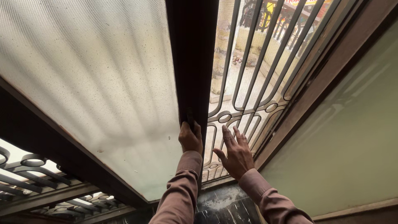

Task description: The person repeatedly opens and closes a metal security door and a wooden interior door in a small room. The person uses both hands to manipulate the door handles and push or pull the doors open and shut multiple times.

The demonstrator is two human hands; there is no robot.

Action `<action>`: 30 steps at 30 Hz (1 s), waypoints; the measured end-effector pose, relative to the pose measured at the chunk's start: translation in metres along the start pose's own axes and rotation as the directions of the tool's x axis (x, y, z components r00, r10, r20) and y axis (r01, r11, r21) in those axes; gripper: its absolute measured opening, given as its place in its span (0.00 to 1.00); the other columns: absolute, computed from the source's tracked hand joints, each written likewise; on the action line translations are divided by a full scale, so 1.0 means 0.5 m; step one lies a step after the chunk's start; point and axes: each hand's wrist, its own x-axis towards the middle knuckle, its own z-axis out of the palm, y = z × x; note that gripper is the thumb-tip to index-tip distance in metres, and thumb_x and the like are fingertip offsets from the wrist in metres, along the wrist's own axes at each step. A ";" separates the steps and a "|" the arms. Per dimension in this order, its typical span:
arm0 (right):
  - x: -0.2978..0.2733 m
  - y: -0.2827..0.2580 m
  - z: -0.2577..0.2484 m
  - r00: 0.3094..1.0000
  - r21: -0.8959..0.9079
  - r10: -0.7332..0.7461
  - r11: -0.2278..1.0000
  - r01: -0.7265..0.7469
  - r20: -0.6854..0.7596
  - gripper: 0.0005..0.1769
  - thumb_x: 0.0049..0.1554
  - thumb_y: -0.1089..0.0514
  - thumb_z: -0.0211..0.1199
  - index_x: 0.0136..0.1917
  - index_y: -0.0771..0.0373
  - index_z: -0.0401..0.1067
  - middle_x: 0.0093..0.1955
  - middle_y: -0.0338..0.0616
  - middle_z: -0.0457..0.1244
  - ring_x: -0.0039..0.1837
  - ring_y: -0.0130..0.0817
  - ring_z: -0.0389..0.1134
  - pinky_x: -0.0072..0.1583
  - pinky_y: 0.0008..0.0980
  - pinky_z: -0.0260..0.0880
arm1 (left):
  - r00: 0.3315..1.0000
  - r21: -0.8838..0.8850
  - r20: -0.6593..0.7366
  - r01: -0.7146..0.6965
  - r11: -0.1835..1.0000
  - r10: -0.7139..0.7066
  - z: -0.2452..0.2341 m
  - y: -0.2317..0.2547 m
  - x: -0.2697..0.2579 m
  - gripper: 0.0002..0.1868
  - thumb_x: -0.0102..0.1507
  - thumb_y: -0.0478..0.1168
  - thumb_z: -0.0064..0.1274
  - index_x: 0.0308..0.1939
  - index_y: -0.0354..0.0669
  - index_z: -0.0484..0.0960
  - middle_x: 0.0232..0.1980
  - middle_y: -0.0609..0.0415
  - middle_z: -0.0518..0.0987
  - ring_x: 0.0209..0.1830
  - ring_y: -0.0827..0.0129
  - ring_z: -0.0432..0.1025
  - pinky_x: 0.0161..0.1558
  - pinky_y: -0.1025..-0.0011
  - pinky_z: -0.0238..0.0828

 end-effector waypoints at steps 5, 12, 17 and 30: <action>-0.011 -0.005 -0.016 0.999 -0.075 -0.025 0.997 0.022 -0.040 0.45 0.63 0.27 0.43 0.80 0.59 0.52 0.80 0.54 0.53 0.80 0.60 0.49 0.76 0.58 0.50 | 1.000 -0.029 0.021 0.007 1.000 -0.007 -0.010 0.005 -0.001 0.14 0.67 0.41 0.56 0.35 0.33 0.72 0.32 0.32 0.77 0.32 0.33 0.73 0.32 0.48 0.72; -0.029 -0.011 -0.054 0.997 0.014 0.062 0.998 -0.062 -0.040 0.46 0.62 0.28 0.46 0.81 0.60 0.54 0.80 0.54 0.53 0.80 0.59 0.50 0.76 0.55 0.50 | 0.995 -0.091 0.099 0.013 0.996 -0.004 -0.030 0.018 0.010 0.17 0.70 0.44 0.55 0.38 0.30 0.73 0.35 0.29 0.78 0.35 0.31 0.73 0.36 0.46 0.72; -0.051 -0.002 -0.062 0.995 -0.037 0.096 0.995 -0.097 -0.026 0.47 0.62 0.26 0.45 0.80 0.61 0.53 0.79 0.52 0.54 0.81 0.58 0.49 0.77 0.54 0.49 | 0.973 -0.180 0.229 0.078 0.981 -0.036 -0.069 0.024 0.033 0.19 0.68 0.47 0.56 0.44 0.29 0.76 0.38 0.29 0.80 0.38 0.33 0.76 0.39 0.49 0.74; -0.135 0.009 -0.096 0.979 -0.075 0.203 0.976 -0.203 -0.010 0.46 0.63 0.26 0.41 0.81 0.59 0.53 0.80 0.53 0.53 0.81 0.58 0.49 0.77 0.53 0.49 | 0.950 -0.158 0.306 -0.003 0.987 0.052 -0.185 0.096 -0.116 0.16 0.69 0.40 0.49 0.58 0.35 0.78 0.61 0.42 0.77 0.60 0.49 0.74 0.61 0.58 0.73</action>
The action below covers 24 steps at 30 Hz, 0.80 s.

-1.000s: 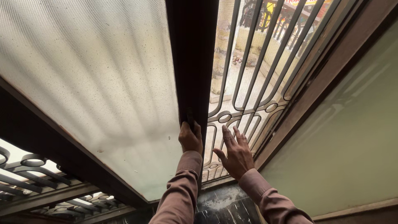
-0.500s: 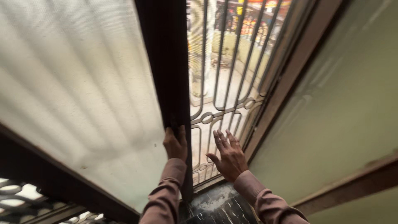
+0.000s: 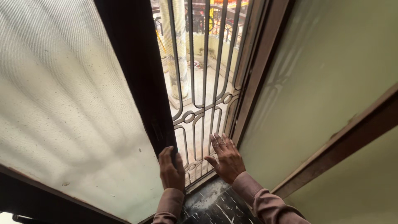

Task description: The person repeatedly opens and closes a metal security door and a wooden interior door in a small room. The person uses both hands to manipulate the door handles and push or pull the doors open and shut multiple times.

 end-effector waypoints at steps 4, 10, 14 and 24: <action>-0.029 0.011 -0.021 0.998 0.003 0.050 0.999 -0.051 0.022 0.47 0.62 0.26 0.41 0.81 0.61 0.52 0.79 0.52 0.54 0.80 0.57 0.50 0.76 0.53 0.50 | 0.972 0.080 0.176 -0.172 0.982 0.156 0.019 0.046 0.002 0.18 0.68 0.42 0.49 0.58 0.37 0.78 0.68 0.42 0.73 0.67 0.49 0.70 0.64 0.56 0.70; -0.076 0.039 -0.057 0.997 -0.162 0.082 0.984 -0.078 0.015 0.44 0.64 0.26 0.37 0.79 0.57 0.54 0.82 0.54 0.50 0.81 0.56 0.48 0.76 0.52 0.50 | 0.884 0.065 0.320 -0.380 0.923 0.342 0.048 0.112 0.012 0.24 0.68 0.48 0.49 0.63 0.38 0.76 0.75 0.39 0.66 0.77 0.45 0.57 0.73 0.50 0.56; -0.105 0.058 -0.083 0.989 -0.191 0.147 0.971 -0.146 -0.007 0.46 0.63 0.25 0.36 0.80 0.58 0.53 0.82 0.53 0.50 0.81 0.55 0.48 0.76 0.51 0.50 | 0.838 0.015 0.325 -0.469 0.883 0.439 0.070 0.149 0.015 0.26 0.69 0.49 0.46 0.67 0.38 0.74 0.77 0.39 0.63 0.80 0.44 0.54 0.76 0.49 0.50; -0.194 0.127 -0.160 0.960 -0.212 0.251 0.939 -0.272 -0.120 0.47 0.63 0.26 0.39 0.79 0.63 0.55 0.79 0.52 0.55 0.79 0.54 0.53 0.74 0.48 0.57 | 0.746 -0.100 0.383 -0.553 0.827 0.545 0.109 0.240 -0.029 0.31 0.71 0.49 0.44 0.76 0.38 0.64 0.81 0.40 0.58 0.83 0.46 0.48 0.79 0.48 0.42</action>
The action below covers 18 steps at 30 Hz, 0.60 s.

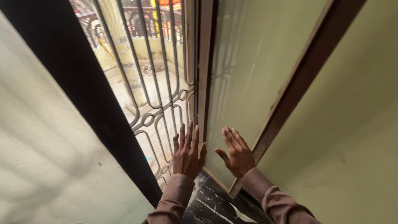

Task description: The person repeatedly opens and closes a metal security door and a wooden interior door in a small room. The person uses both hands to manipulate the door handles and push or pull the doors open and shut multiple times.

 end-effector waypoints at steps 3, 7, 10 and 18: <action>-0.013 0.035 -0.027 0.999 -0.016 0.027 0.999 -0.027 -0.032 0.45 0.63 0.27 0.40 0.78 0.63 0.57 0.79 0.53 0.55 0.80 0.53 0.54 0.75 0.47 0.58 | 0.999 0.010 0.022 -0.028 1.000 0.027 0.020 0.032 0.009 0.32 0.70 0.50 0.44 0.76 0.39 0.64 0.81 0.41 0.58 0.82 0.46 0.48 0.78 0.46 0.40; -0.029 0.075 -0.068 0.991 0.018 0.075 0.997 -0.073 -0.108 0.44 0.64 0.29 0.44 0.77 0.65 0.58 0.77 0.54 0.57 0.78 0.52 0.57 0.72 0.48 0.63 | 0.996 0.003 0.028 -0.081 0.997 0.081 0.044 0.071 0.023 0.31 0.71 0.50 0.43 0.76 0.41 0.62 0.82 0.43 0.57 0.83 0.48 0.47 0.79 0.47 0.40; -0.044 0.110 -0.102 0.979 0.108 0.149 0.985 -0.135 -0.136 0.43 0.63 0.31 0.47 0.77 0.66 0.59 0.75 0.53 0.59 0.75 0.50 0.60 0.67 0.46 0.68 | 0.994 0.001 0.044 -0.095 0.995 0.095 0.060 0.104 0.034 0.32 0.71 0.51 0.43 0.77 0.43 0.62 0.82 0.44 0.56 0.83 0.49 0.47 0.79 0.46 0.40; -0.068 0.231 -0.155 0.929 0.023 0.094 0.995 -0.092 -0.359 0.30 0.66 0.40 0.51 0.71 0.63 0.67 0.73 0.50 0.63 0.72 0.49 0.65 0.65 0.44 0.72 | 0.989 0.052 0.061 -0.141 0.989 0.138 0.113 0.189 0.065 0.32 0.70 0.51 0.44 0.76 0.42 0.62 0.82 0.42 0.55 0.83 0.46 0.45 0.77 0.42 0.39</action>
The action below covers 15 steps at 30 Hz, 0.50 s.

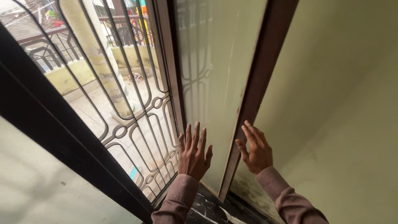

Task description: The person repeatedly opens and closes a metal security door and a wooden interior door in a small room. The person uses both hands to manipulate the door handles and push or pull the doors open and shut multiple times.

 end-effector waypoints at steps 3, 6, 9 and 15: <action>0.002 0.054 -0.010 0.996 0.083 0.071 0.994 -0.067 -0.054 0.26 0.68 0.44 0.53 0.69 0.64 0.69 0.71 0.49 0.64 0.71 0.48 0.66 0.65 0.44 0.72 | 1.000 -0.024 -0.008 0.007 1.000 -0.007 0.018 0.026 0.008 0.30 0.70 0.50 0.44 0.74 0.43 0.64 0.82 0.40 0.55 0.83 0.44 0.45 0.78 0.44 0.40; 0.016 0.111 -0.006 0.969 0.155 0.240 0.961 -0.229 -0.054 0.22 0.69 0.53 0.53 0.70 0.66 0.69 0.70 0.54 0.64 0.68 0.48 0.66 0.66 0.46 0.71 | 1.000 -0.028 -0.011 0.023 0.999 -0.024 0.035 0.047 0.017 0.30 0.71 0.51 0.44 0.75 0.43 0.64 0.81 0.39 0.55 0.83 0.45 0.45 0.78 0.45 0.39; 0.047 0.177 0.024 0.812 0.316 0.556 0.749 -0.582 0.179 0.19 0.69 0.55 0.50 0.70 0.59 0.69 0.65 0.48 0.67 0.57 0.43 0.71 0.61 0.40 0.74 | 0.999 0.012 -0.014 0.045 0.999 -0.045 0.054 0.058 0.024 0.31 0.70 0.50 0.43 0.75 0.42 0.63 0.81 0.39 0.54 0.83 0.45 0.44 0.79 0.45 0.37; 0.094 0.287 0.116 0.783 0.480 0.482 0.619 -0.622 0.393 0.24 0.63 0.66 0.48 0.71 0.61 0.69 0.66 0.47 0.67 0.66 0.38 0.68 0.68 0.37 0.68 | 0.993 0.073 0.019 0.112 0.991 -0.114 0.071 0.077 0.017 0.33 0.71 0.52 0.42 0.76 0.39 0.62 0.82 0.40 0.53 0.83 0.45 0.44 0.78 0.45 0.39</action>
